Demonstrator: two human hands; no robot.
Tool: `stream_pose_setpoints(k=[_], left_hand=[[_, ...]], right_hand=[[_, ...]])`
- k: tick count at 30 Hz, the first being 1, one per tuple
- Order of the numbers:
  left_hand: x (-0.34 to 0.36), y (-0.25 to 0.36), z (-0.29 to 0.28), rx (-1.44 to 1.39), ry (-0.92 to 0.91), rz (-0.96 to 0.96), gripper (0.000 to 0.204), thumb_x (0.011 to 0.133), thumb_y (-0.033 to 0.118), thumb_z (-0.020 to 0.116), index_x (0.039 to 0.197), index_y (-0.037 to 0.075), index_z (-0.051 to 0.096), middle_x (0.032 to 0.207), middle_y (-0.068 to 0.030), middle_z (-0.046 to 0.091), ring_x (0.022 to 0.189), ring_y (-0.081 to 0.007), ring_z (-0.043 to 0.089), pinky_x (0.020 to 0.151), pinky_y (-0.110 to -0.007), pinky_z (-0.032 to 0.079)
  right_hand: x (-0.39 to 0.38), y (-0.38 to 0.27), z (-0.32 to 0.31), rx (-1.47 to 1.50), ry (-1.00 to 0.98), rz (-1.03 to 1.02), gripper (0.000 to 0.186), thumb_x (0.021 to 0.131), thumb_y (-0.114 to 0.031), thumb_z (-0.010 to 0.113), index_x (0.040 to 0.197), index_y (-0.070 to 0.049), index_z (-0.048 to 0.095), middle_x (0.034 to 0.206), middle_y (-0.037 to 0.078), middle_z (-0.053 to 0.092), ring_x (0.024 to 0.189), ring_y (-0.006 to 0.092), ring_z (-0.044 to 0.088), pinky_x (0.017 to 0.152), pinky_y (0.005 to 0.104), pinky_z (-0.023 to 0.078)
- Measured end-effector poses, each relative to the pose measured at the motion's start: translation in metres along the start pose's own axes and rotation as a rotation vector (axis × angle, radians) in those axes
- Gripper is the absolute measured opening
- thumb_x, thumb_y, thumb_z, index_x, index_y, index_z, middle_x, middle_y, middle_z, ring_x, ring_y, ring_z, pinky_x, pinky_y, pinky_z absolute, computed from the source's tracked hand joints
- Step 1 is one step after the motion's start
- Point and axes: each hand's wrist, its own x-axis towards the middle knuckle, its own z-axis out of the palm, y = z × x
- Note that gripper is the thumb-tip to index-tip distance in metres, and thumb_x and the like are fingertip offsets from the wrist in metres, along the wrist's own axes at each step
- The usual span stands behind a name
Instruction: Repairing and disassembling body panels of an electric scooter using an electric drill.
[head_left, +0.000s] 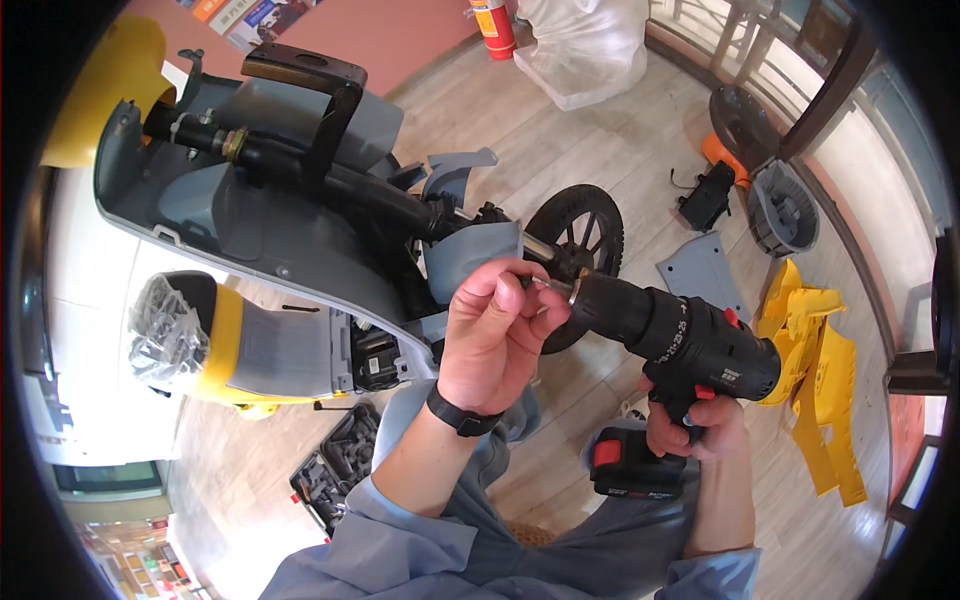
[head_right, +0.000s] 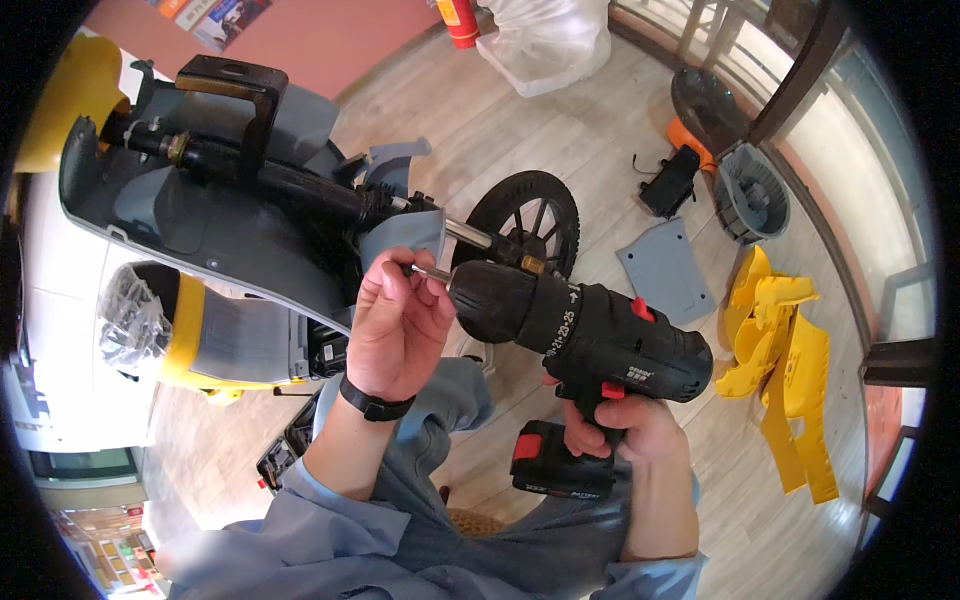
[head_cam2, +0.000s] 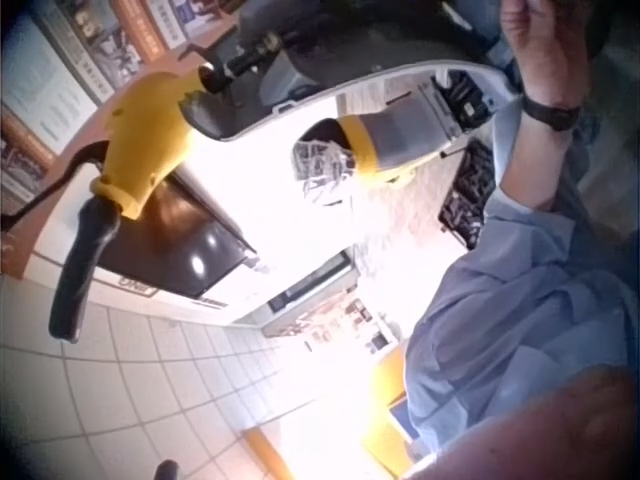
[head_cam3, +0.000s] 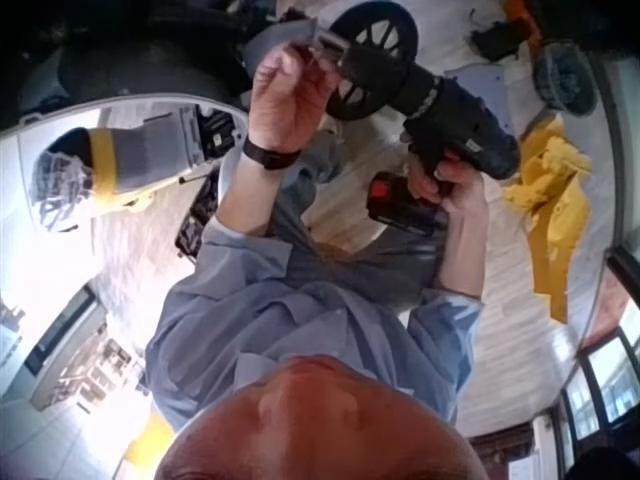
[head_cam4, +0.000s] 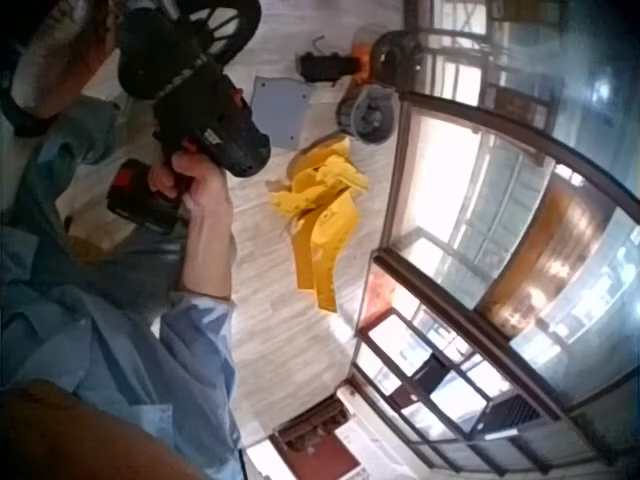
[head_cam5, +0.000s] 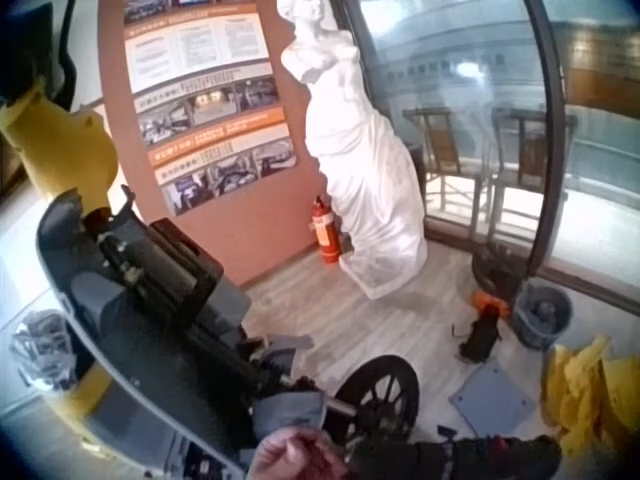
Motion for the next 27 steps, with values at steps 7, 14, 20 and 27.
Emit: stream_pose_setpoints(k=[7, 14, 20, 27], left_hand=[[-0.003, 0.0, -0.002, 0.136, -0.002, 0.106, 0.02, 0.091, 0.017, 0.059, 0.102, 0.001, 0.06, 0.098, -0.0102, 0.062, 0.082, -0.0188, 0.065, 0.076, -0.033, 0.054], [-0.007, 0.009, -0.006, 0.385, -0.042, 0.155, 0.021, 0.09, 0.019, 0.06, 0.102, 0.002, 0.057, 0.1, -0.0105, 0.06, 0.083, -0.0166, 0.062, 0.075, -0.03, 0.053], [-0.011, 0.009, -0.006, 0.353, -0.096, 0.144, 0.021, 0.092, 0.019, 0.058, 0.105, 0.003, 0.056, 0.101, -0.0118, 0.059, 0.085, -0.017, 0.061, 0.077, -0.03, 0.052], [-0.012, 0.009, -0.009, 0.26, -0.109, 0.158, 0.024, 0.092, 0.017, 0.057, 0.111, 0.003, 0.054, 0.104, -0.0133, 0.06, 0.087, -0.0201, 0.063, 0.078, -0.033, 0.053]], right_hand=[[-0.006, 0.006, 0.002, -0.043, 0.064, 0.017, 0.067, 0.062, -0.026, 0.069, 0.115, 0.009, 0.048, 0.052, 0.007, 0.047, 0.035, 0.0142, 0.042, 0.045, 0.0311, 0.044], [-0.017, 0.008, -0.002, -0.314, 0.08, -0.049, 0.046, 0.064, -0.011, 0.065, 0.107, 0.003, 0.054, 0.059, 0.007, 0.053, 0.043, 0.0122, 0.046, 0.044, 0.0265, 0.039], [-0.017, 0.013, -0.002, -0.297, 0.039, -0.096, 0.04, 0.07, -0.015, 0.069, 0.104, -0.001, 0.054, 0.063, 0.007, 0.054, 0.046, 0.0112, 0.046, 0.044, 0.0249, 0.038], [-0.016, 0.014, 0.006, -0.306, 0.119, -0.051, 0.066, 0.064, -0.026, 0.071, 0.117, 0.007, 0.048, 0.052, 0.004, 0.046, 0.042, 0.0134, 0.044, 0.048, 0.0273, 0.04]])
